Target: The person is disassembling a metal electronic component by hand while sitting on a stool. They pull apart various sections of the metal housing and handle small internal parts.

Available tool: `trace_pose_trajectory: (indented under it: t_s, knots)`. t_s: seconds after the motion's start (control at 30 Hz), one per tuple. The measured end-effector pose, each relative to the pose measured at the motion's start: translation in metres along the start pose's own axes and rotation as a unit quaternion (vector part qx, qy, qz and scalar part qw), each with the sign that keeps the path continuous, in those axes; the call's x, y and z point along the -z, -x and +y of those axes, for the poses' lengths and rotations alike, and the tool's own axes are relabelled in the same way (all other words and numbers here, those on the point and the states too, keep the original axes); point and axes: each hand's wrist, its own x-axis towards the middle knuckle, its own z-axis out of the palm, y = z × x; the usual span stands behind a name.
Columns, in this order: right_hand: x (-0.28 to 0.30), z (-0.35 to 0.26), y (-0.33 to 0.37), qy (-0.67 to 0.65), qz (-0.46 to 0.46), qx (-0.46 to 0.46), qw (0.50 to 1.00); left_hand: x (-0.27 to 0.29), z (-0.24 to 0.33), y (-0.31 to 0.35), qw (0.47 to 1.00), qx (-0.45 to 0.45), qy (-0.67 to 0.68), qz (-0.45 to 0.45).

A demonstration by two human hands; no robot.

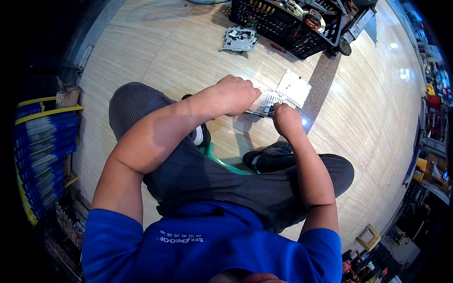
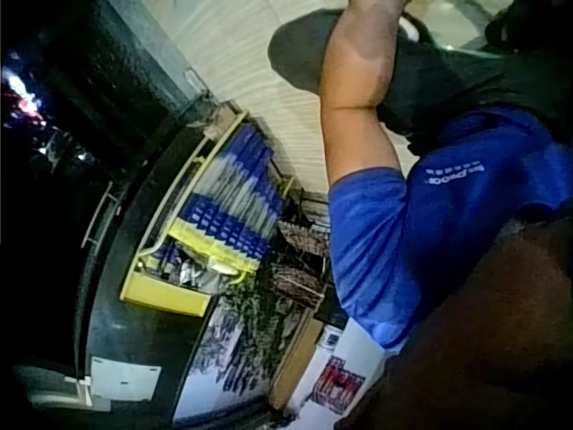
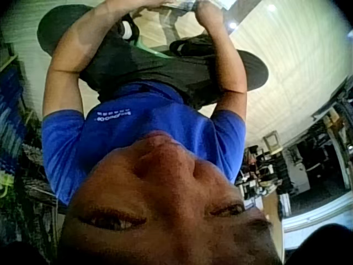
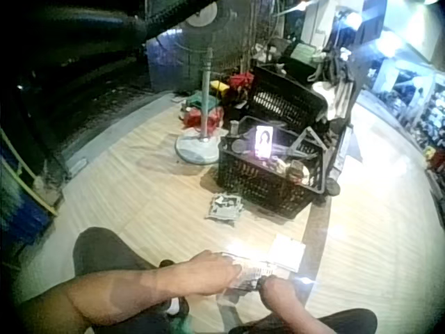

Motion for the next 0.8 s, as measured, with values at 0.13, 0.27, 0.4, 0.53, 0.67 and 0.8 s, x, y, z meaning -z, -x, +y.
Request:
trace_pose_trajectory:
  t_s: [0.13, 0.27, 0.4, 0.53, 0.67, 0.8]
  knots:
    - [0.000, -0.001, -0.001, -0.016, 0.005, 0.006, 1.000, 0.000, 0.000, 0.001, 1.000, 0.002, 0.000, 0.002]
    - [-0.004, 0.002, -0.001, -0.022, 0.018, 0.013, 1.000, 0.002, 0.000, 0.002, 1.000, 0.003, 0.002, 0.000]
    - [-0.011, 0.008, -0.004, -0.034, 0.016, 0.003, 0.999, 0.004, 0.002, 0.001, 1.000, 0.001, 0.004, -0.001]
    - [-0.004, 0.005, -0.003, -0.010, 0.010, 0.023, 1.000, 0.003, 0.001, 0.001, 1.000, 0.006, 0.002, -0.006]
    - [0.003, 0.002, -0.002, -0.011, -0.003, 0.013, 1.000, 0.003, 0.001, 0.001, 1.000, 0.005, 0.002, -0.006]
    - [0.003, 0.003, -0.003, -0.039, -0.020, -0.025, 0.999, 0.003, 0.001, 0.001, 1.000, 0.001, 0.005, 0.001]
